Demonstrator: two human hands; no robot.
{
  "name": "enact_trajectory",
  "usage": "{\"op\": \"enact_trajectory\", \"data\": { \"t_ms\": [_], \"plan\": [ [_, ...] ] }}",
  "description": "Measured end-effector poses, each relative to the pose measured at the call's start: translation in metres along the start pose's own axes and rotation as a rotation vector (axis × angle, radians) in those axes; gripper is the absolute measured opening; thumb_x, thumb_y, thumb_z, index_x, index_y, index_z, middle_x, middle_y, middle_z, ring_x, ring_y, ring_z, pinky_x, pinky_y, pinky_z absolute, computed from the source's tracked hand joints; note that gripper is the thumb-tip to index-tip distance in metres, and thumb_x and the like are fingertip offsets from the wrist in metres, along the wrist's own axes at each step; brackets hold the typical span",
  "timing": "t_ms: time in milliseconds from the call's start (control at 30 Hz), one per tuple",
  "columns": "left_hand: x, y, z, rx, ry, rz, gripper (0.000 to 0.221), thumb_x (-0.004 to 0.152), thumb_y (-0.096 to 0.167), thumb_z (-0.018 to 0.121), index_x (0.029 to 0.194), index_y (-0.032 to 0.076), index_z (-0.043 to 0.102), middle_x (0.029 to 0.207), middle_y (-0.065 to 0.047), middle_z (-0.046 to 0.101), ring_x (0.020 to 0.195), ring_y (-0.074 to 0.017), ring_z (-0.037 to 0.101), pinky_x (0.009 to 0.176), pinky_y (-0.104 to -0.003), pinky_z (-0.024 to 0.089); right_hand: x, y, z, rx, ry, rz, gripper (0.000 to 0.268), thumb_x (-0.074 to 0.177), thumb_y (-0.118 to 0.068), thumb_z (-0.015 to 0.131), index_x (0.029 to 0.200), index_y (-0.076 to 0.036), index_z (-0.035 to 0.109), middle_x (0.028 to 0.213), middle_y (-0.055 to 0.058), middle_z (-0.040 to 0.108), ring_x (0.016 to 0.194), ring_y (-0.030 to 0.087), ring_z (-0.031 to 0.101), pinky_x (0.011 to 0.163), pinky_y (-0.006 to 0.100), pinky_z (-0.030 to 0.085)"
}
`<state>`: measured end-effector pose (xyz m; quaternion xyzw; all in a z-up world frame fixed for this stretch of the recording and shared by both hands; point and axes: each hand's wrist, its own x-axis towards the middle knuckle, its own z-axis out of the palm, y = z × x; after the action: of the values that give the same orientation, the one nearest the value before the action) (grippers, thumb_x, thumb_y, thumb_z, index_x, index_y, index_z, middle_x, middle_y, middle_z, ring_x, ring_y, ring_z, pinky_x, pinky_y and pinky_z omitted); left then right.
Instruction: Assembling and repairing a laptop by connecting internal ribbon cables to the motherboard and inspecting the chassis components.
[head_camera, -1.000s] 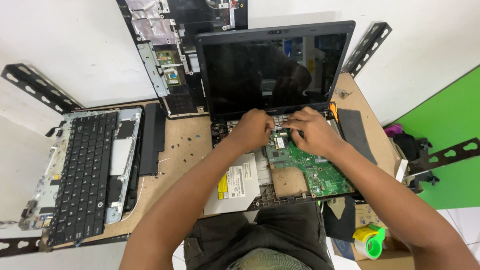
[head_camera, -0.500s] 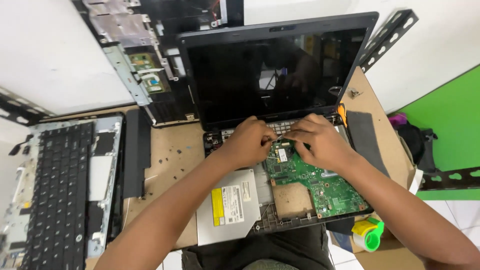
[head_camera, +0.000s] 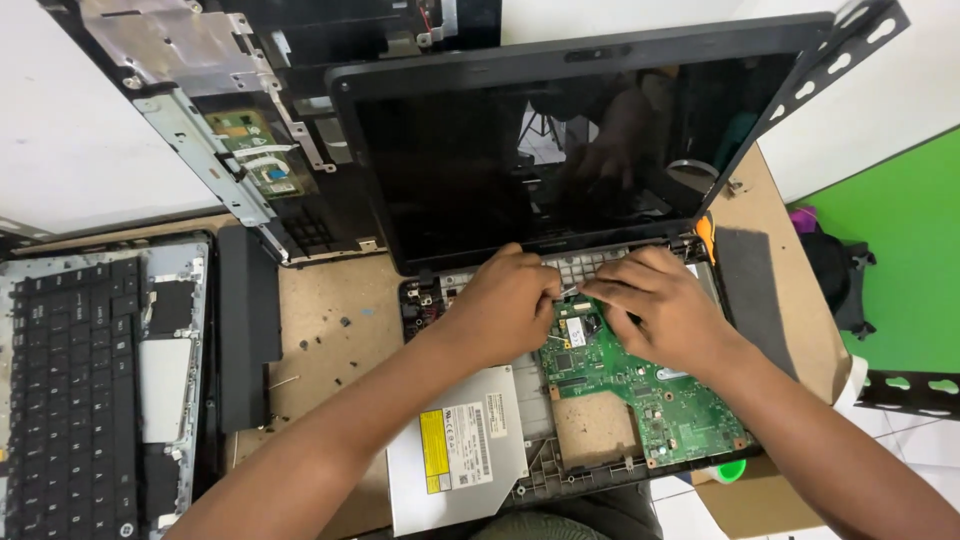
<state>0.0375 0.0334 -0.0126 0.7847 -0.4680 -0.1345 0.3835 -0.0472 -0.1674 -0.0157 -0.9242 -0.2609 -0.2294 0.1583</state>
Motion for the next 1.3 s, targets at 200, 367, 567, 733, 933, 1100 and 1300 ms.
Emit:
{"op": "enact_trajectory", "data": {
  "t_ms": [200, 367, 567, 733, 933, 1100, 1300],
  "plan": [
    [-0.001, 0.003, -0.002, 0.005, 0.014, -0.015, 0.02, 0.077, 0.002, 0.053, 0.059, 0.01, 0.046, 0.058, -0.006, 0.044, 0.069, -0.0224, 0.048, 0.061, -0.034, 0.045, -0.001, -0.001, 0.002, -0.016, 0.007, 0.024, 0.021, 0.085, -0.007, 0.052, 0.084, -0.011, 0.073, 0.085, 0.004, 0.068, 0.081, 0.022, 0.06, 0.079, 0.034, 0.047],
    [-0.002, 0.003, -0.004, -0.015, 0.01, -0.017, 0.02, 0.077, 0.002, 0.052, 0.06, 0.011, 0.045, 0.057, -0.007, 0.043, 0.068, -0.0241, 0.048, 0.061, -0.035, 0.045, -0.002, -0.001, 0.004, -0.023, 0.019, 0.026, 0.02, 0.085, -0.008, 0.053, 0.083, -0.012, 0.073, 0.085, 0.004, 0.067, 0.082, 0.022, 0.06, 0.078, 0.035, 0.048],
    [-0.002, 0.008, -0.006, 0.001, 0.02, -0.034, 0.017, 0.078, 0.002, 0.051, 0.063, 0.009, 0.048, 0.059, -0.009, 0.046, 0.068, -0.0265, 0.05, 0.06, -0.037, 0.046, 0.001, -0.003, 0.001, -0.053, 0.009, 0.007, 0.019, 0.085, -0.01, 0.055, 0.08, -0.013, 0.073, 0.085, 0.003, 0.067, 0.082, 0.021, 0.059, 0.076, 0.034, 0.047],
    [0.002, 0.009, 0.002, 0.044, 0.062, -0.06, 0.015, 0.078, 0.001, 0.051, 0.066, 0.007, 0.056, 0.058, -0.008, 0.048, 0.066, -0.024, 0.051, 0.06, -0.034, 0.047, 0.001, -0.005, 0.001, -0.116, -0.009, -0.032, 0.018, 0.086, -0.013, 0.055, 0.08, -0.014, 0.072, 0.086, 0.002, 0.067, 0.083, 0.02, 0.058, 0.076, 0.034, 0.045],
    [0.006, 0.004, 0.015, 0.086, 0.121, -0.023, 0.025, 0.079, 0.003, 0.054, 0.056, 0.01, 0.047, 0.055, -0.006, 0.043, 0.062, -0.0239, 0.05, 0.056, -0.033, 0.045, 0.001, -0.005, -0.001, -0.084, -0.018, 0.015, 0.017, 0.087, -0.012, 0.054, 0.085, -0.012, 0.071, 0.085, 0.003, 0.067, 0.081, 0.021, 0.059, 0.076, 0.035, 0.046],
    [0.004, 0.005, 0.014, 0.078, 0.147, -0.036, 0.03, 0.077, 0.001, 0.054, 0.051, 0.01, 0.043, 0.051, -0.007, 0.039, 0.058, -0.0242, 0.05, 0.053, -0.032, 0.044, 0.001, -0.003, 0.001, -0.044, -0.001, 0.015, 0.017, 0.085, -0.009, 0.055, 0.085, -0.011, 0.071, 0.084, 0.004, 0.068, 0.079, 0.021, 0.06, 0.076, 0.035, 0.048],
    [0.006, 0.002, 0.016, 0.037, 0.144, -0.035, 0.03, 0.076, 0.001, 0.055, 0.05, 0.01, 0.042, 0.049, -0.008, 0.039, 0.055, -0.0252, 0.048, 0.05, -0.033, 0.042, 0.001, -0.003, 0.001, -0.088, -0.014, -0.021, 0.017, 0.085, -0.011, 0.055, 0.081, -0.012, 0.072, 0.084, 0.003, 0.067, 0.079, 0.02, 0.059, 0.074, 0.034, 0.047]
  ]
}}
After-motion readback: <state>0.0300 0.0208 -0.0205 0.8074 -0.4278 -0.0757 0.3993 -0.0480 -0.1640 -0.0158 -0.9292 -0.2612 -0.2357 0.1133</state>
